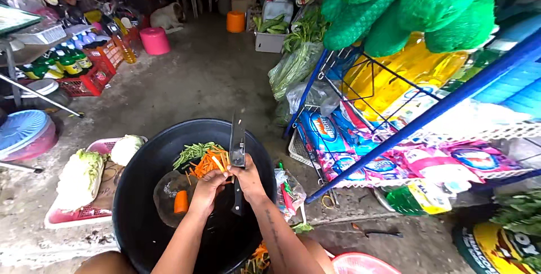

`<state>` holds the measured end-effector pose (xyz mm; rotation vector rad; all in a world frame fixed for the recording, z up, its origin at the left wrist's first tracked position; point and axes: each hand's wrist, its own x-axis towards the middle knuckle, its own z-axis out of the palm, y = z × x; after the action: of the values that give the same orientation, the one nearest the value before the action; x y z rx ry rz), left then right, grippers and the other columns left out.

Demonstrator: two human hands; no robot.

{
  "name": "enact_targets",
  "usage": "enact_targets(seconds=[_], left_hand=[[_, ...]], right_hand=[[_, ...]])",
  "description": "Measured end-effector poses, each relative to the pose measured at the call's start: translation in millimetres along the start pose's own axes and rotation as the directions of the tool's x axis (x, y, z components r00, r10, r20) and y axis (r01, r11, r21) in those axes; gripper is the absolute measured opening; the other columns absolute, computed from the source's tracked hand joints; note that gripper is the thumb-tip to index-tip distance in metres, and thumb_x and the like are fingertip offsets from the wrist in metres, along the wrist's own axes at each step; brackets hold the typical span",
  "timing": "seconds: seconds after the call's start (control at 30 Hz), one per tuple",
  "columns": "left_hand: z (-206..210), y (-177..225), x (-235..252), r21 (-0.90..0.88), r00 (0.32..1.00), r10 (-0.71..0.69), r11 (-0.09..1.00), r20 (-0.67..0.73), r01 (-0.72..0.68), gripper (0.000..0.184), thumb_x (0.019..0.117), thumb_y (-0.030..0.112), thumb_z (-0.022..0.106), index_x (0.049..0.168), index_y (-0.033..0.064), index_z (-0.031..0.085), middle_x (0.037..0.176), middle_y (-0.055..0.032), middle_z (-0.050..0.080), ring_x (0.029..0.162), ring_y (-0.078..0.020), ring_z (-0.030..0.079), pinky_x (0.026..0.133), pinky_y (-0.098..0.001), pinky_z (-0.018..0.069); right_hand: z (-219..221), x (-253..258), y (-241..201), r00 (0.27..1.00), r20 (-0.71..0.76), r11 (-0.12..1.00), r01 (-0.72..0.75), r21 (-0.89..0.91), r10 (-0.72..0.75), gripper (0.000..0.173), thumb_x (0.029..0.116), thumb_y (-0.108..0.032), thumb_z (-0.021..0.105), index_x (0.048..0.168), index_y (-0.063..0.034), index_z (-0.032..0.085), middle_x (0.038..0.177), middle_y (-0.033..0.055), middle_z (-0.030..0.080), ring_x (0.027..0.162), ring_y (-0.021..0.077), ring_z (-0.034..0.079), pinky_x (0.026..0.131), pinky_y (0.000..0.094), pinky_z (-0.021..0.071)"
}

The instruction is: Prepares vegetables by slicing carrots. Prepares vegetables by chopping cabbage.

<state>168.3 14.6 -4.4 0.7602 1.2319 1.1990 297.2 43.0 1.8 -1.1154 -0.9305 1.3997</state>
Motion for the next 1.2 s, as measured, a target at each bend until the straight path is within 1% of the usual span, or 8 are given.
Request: enact_targets(seconds=[0.07, 0.17, 0.33, 0.47, 0.7, 0.83, 0.97, 1.2], left_hand=[[2, 0, -5, -0.114, 0.999, -0.045, 0.993, -0.031, 0.041, 0.006, 0.1004, 0.003, 0.061, 0.096, 0.0042, 0.066, 0.085, -0.0030, 0.068, 0.071, -0.0094, 0.064, 0.067, -0.0236, 0.0552], [-3, -5, -8, -0.206, 0.993, -0.103, 0.975, -0.061, 0.089, 0.007, 0.1025, 0.007, 0.060, 0.101, 0.0039, 0.067, 0.088, -0.0045, 0.069, 0.070, -0.0094, 0.065, 0.065, -0.0227, 0.0561], [2, 3, -11, 0.001, 0.999, -0.048, 0.999, 0.013, 0.048, 0.021, 0.1038, 0.012, 0.060, 0.122, 0.0027, 0.065, 0.108, -0.0057, 0.069, 0.085, -0.0103, 0.066, 0.074, -0.0248, 0.0550], [16, 12, -4, 0.024, 1.000, 0.019, 1.000, -0.001, -0.018, 0.008, 0.1023, 0.009, 0.062, 0.096, 0.0048, 0.064, 0.082, -0.0027, 0.066, 0.070, -0.0087, 0.062, 0.065, -0.0227, 0.0533], [9, 11, 5, -0.168, 0.983, -0.010, 0.986, -0.182, -0.021, 0.007, 0.1039, 0.010, 0.060, 0.103, 0.0031, 0.063, 0.079, -0.0026, 0.066, 0.065, -0.0081, 0.064, 0.065, -0.0227, 0.0571], [8, 11, 4, -0.057, 0.993, -0.007, 0.998, -0.118, 0.000, 0.005, 0.1017, 0.007, 0.063, 0.101, 0.0024, 0.064, 0.082, -0.0033, 0.068, 0.069, -0.0085, 0.065, 0.068, -0.0226, 0.0571], [17, 8, 2, 0.078, 0.995, 0.073, 0.995, -0.073, -0.067, 0.005, 0.0998, 0.005, 0.065, 0.096, 0.0008, 0.066, 0.081, -0.0037, 0.069, 0.070, -0.0089, 0.065, 0.067, -0.0234, 0.0556], [7, 7, 2, 0.403, 0.981, 0.191, 0.896, 0.038, -0.190, 0.015, 0.1015, 0.014, 0.064, 0.104, 0.0002, 0.069, 0.090, -0.0035, 0.069, 0.080, -0.0072, 0.064, 0.078, -0.0270, 0.0542]], right_hand=[[1, -5, -4, 0.999, -0.035, 0.998, -0.001, 0.069, 0.004, 0.059, 0.0858, 0.010, 0.070, 0.139, 0.0019, 0.047, 0.125, 0.0178, 0.062, 0.107, 0.0191, 0.065, 0.090, 0.0320, 0.0559], [-3, -8, -5, 0.996, -0.093, 0.993, 0.008, 0.115, 0.003, 0.056, 0.0861, 0.011, 0.070, 0.137, 0.0016, 0.048, 0.118, 0.0175, 0.064, 0.095, 0.0194, 0.066, 0.077, 0.0317, 0.0572], [-21, -9, -9, 1.000, 0.010, 1.000, 0.023, -0.018, -0.023, 0.056, 0.0816, 0.010, 0.073, 0.134, 0.0028, 0.052, 0.117, 0.0163, 0.067, 0.101, 0.0177, 0.067, 0.085, 0.0317, 0.0577], [-20, -14, -5, 0.996, 0.081, 0.999, 0.031, -0.016, -0.029, 0.058, 0.0805, 0.012, 0.072, 0.134, 0.0028, 0.053, 0.121, 0.0156, 0.067, 0.108, 0.0171, 0.067, 0.093, 0.0317, 0.0572], [-30, -2, -12, 0.995, -0.100, 0.998, 0.033, 0.061, -0.027, 0.055, 0.0819, 0.014, 0.071, 0.132, 0.0023, 0.051, 0.115, 0.0165, 0.065, 0.097, 0.0178, 0.066, 0.082, 0.0306, 0.0571], [-30, -2, -10, 0.999, 0.005, 0.996, 0.037, -0.084, -0.037, 0.058, 0.0829, 0.008, 0.075, 0.136, 0.0028, 0.051, 0.124, 0.0172, 0.065, 0.111, 0.0181, 0.066, 0.095, 0.0323, 0.0560], [-20, -6, -5, 0.997, 0.076, 0.993, 0.015, -0.120, -0.006, 0.060, 0.0814, 0.006, 0.077, 0.136, 0.0016, 0.051, 0.124, 0.0166, 0.065, 0.112, 0.0180, 0.066, 0.096, 0.0330, 0.0563], [-18, -2, -3, 1.000, -0.012, 0.993, 0.014, -0.116, -0.016, 0.060, 0.0813, 0.007, 0.073, 0.136, 0.0028, 0.050, 0.123, 0.0186, 0.065, 0.110, 0.0199, 0.066, 0.095, 0.0348, 0.0556]])
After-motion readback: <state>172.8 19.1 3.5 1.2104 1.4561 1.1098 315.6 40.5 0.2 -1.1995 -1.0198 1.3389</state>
